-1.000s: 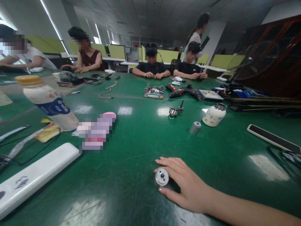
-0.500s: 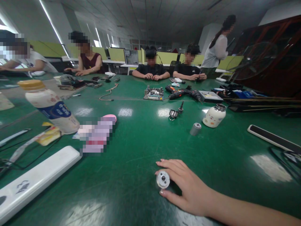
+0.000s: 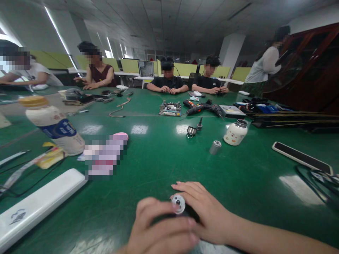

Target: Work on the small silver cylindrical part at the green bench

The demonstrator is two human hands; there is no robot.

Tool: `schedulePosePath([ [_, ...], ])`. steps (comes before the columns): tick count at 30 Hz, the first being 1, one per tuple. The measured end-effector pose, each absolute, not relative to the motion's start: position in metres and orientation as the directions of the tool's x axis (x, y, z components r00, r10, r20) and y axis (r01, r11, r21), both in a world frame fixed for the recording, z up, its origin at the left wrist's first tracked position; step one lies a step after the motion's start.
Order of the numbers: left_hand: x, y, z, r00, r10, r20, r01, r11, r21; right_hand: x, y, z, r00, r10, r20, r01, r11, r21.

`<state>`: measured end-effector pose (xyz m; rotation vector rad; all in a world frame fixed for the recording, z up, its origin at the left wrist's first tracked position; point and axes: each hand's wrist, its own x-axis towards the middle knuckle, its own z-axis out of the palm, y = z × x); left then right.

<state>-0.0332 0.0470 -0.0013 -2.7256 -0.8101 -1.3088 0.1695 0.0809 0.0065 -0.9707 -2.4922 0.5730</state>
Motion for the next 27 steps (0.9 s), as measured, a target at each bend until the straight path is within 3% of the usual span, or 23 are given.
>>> schedulePosePath([
  [2, -0.037, 0.074, 0.007, 0.349, 0.461, 0.816, 0.492, -0.831, 0.26, 0.169, 0.081, 0.005, -0.673, 0.702, 0.232, 0.535, 0.679, -0.503],
  [11, -0.03, 0.079, 0.015, 0.388, 0.545, 0.743, 0.474, -0.809, 0.346, 0.168, 0.079, 0.003, -0.661, 0.7, 0.271, 0.545, 0.696, -0.467],
  [21, -0.026, 0.083, 0.01, 0.233, 0.647, 0.726, 0.543, -0.706, 0.454, 0.167, 0.077, 0.007, -0.595, 0.761, 0.26, 0.573, 0.628, -0.527],
  [27, -0.028, 0.088, 0.01, 0.283, 0.605, 0.744, 0.47, -0.764, 0.442, 0.167, 0.078, 0.008, -0.575, 0.755, 0.316, 0.544, 0.641, -0.541],
])
